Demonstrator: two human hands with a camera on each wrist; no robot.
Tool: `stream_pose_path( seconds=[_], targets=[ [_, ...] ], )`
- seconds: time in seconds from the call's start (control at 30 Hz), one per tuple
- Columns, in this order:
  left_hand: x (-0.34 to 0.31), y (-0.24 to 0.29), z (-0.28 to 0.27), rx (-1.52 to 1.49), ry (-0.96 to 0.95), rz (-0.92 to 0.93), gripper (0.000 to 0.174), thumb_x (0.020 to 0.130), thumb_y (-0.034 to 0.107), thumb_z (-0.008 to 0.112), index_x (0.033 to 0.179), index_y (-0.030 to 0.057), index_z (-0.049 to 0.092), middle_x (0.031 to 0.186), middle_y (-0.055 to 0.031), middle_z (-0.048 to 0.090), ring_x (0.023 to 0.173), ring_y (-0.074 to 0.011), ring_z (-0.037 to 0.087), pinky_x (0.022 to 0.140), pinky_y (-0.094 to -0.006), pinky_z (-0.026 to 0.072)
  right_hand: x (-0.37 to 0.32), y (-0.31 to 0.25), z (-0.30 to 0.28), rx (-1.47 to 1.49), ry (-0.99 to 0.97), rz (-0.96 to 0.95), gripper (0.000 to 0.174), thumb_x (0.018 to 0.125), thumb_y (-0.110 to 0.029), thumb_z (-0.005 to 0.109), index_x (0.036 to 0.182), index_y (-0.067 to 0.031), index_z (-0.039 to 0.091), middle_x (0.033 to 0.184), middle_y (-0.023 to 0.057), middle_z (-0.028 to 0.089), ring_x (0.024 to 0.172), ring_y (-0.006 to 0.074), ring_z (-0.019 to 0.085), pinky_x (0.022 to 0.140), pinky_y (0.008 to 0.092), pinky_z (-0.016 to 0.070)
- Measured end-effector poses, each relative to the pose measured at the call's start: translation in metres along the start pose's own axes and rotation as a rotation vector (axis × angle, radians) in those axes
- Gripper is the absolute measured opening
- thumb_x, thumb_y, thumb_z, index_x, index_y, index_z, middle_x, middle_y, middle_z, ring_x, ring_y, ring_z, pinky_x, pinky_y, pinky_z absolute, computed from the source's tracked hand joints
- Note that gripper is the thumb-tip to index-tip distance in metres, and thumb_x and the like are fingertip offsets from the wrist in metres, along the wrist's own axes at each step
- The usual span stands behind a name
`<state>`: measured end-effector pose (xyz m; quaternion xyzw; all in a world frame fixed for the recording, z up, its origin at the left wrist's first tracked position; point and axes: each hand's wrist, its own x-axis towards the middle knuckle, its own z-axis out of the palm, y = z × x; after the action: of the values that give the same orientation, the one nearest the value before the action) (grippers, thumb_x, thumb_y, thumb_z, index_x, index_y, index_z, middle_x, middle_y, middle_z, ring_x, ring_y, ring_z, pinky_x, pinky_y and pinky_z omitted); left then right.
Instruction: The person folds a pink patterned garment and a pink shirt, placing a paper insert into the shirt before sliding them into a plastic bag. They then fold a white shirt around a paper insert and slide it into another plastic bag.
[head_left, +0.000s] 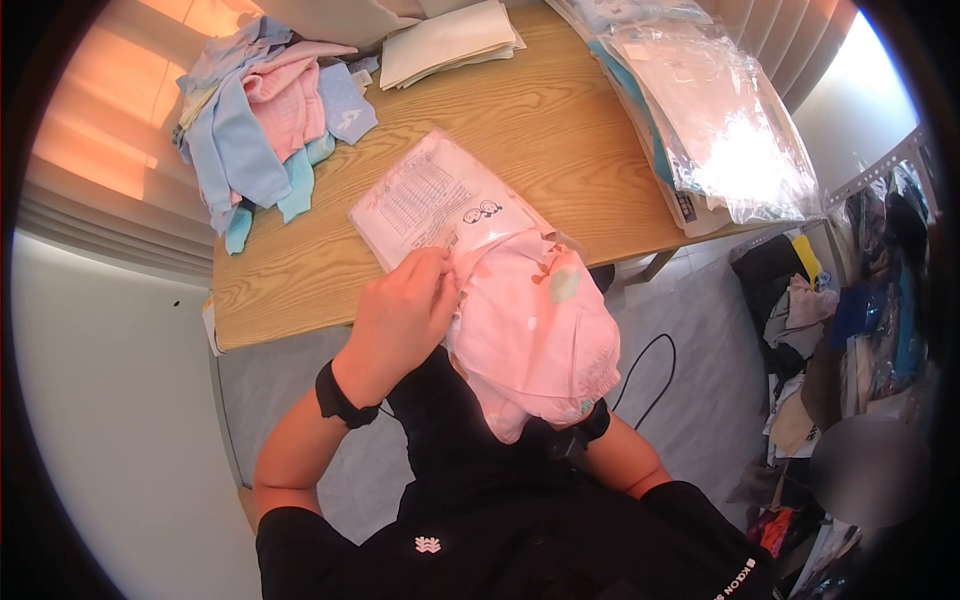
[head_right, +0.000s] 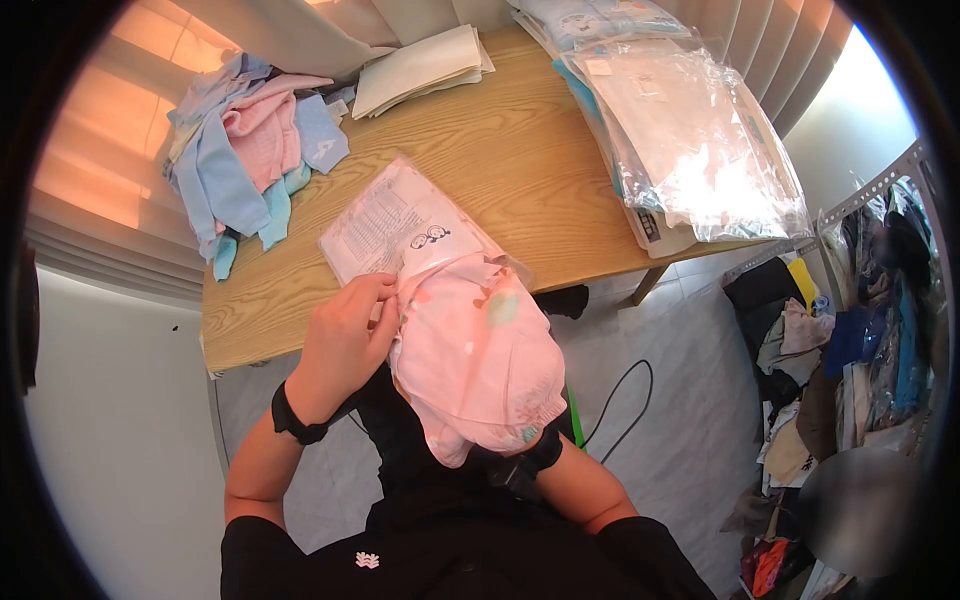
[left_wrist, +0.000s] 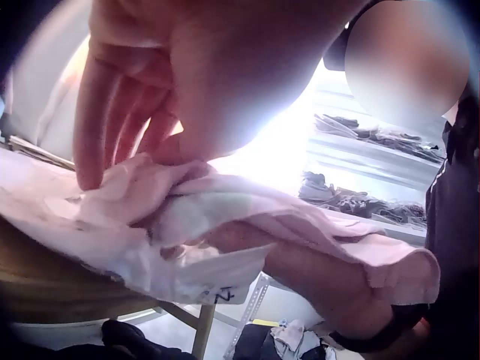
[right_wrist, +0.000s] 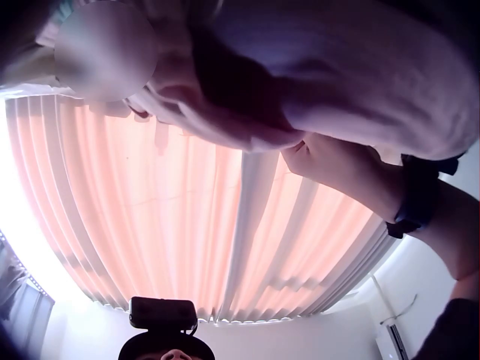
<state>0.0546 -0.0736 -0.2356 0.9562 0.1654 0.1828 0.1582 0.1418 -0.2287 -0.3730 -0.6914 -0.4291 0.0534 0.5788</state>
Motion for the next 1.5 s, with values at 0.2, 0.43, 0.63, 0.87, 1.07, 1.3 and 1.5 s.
stream_pose_path(
  seconds=[0.2,0.43,0.63,0.87,1.07,1.3,1.5],
  targets=[
    [0.003,0.006,-0.001,0.130,-0.048,0.006,0.014,0.088,0.009,0.064,0.099,0.0004,0.062,0.092,-0.0131,0.066,0.070,-0.0303,0.067,0.058,-0.0372,0.0540,-0.002,-0.003,0.002,0.008,-0.011,-0.007,0.060,0.084,-0.031,0.068,0.134,-0.0079,0.044,0.123,0.0126,0.052,0.117,0.0302,0.050,0.095,0.0400,0.0412],
    [0.017,0.003,0.012,0.445,-0.135,0.072,0.014,0.088,0.016,0.064,0.091,0.0028,0.060,0.079,-0.0106,0.060,0.063,-0.0285,0.065,0.054,-0.0374,0.0523,-0.001,-0.006,0.006,0.014,-0.007,-0.032,0.058,0.083,-0.030,0.069,0.132,-0.0078,0.046,0.120,0.0126,0.053,0.114,0.0305,0.051,0.093,0.0400,0.0426],
    [0.024,-0.001,0.015,0.594,-0.124,0.235,0.014,0.088,0.016,0.064,0.082,0.0049,0.058,0.074,-0.0091,0.058,0.057,-0.0263,0.063,0.049,-0.0346,0.0503,0.010,-0.014,0.004,-0.001,0.000,-0.072,0.057,0.082,-0.029,0.070,0.130,-0.0077,0.048,0.117,0.0126,0.054,0.112,0.0307,0.053,0.091,0.0400,0.0438],
    [0.028,0.033,0.002,0.520,-0.003,0.177,0.018,0.091,0.018,0.064,0.080,0.0048,0.058,0.070,-0.0099,0.057,0.053,-0.0270,0.061,0.046,-0.0361,0.0487,0.048,-0.041,0.004,-0.156,0.049,-0.143,0.055,0.081,-0.029,0.071,0.127,-0.0076,0.050,0.114,0.0127,0.056,0.109,0.0313,0.054,0.089,0.0403,0.0448],
    [0.035,0.032,0.004,0.536,0.013,0.165,0.023,0.095,0.020,0.060,0.079,0.0047,0.055,0.066,-0.0115,0.060,0.052,-0.0284,0.062,0.045,-0.0373,0.0484,0.058,-0.042,0.021,-0.098,0.110,-0.185,0.054,0.079,-0.030,0.071,0.125,-0.0064,0.053,0.117,0.0147,0.056,0.110,0.0348,0.053,0.096,0.0448,0.0414],
    [0.036,0.036,0.003,0.543,-0.014,0.110,0.025,0.097,0.021,0.058,0.078,0.0046,0.055,0.064,-0.0125,0.062,0.054,-0.0272,0.065,0.046,-0.0362,0.0503,0.074,-0.060,0.011,-0.116,0.059,-0.091,0.052,0.079,-0.034,0.069,0.121,-0.0076,0.054,0.114,0.0146,0.057,0.108,0.0368,0.053,0.095,0.0478,0.0387],
    [0.035,0.034,0.007,0.554,0.037,0.159,0.025,0.096,0.021,0.059,0.078,0.0048,0.056,0.065,-0.0122,0.062,0.056,-0.0276,0.065,0.049,-0.0374,0.0510,0.072,-0.029,0.033,-0.187,0.136,-0.153,0.046,0.080,-0.035,0.067,0.115,-0.0069,0.056,0.106,0.0169,0.058,0.104,0.0372,0.055,0.090,0.0467,0.0416]
  ],
)
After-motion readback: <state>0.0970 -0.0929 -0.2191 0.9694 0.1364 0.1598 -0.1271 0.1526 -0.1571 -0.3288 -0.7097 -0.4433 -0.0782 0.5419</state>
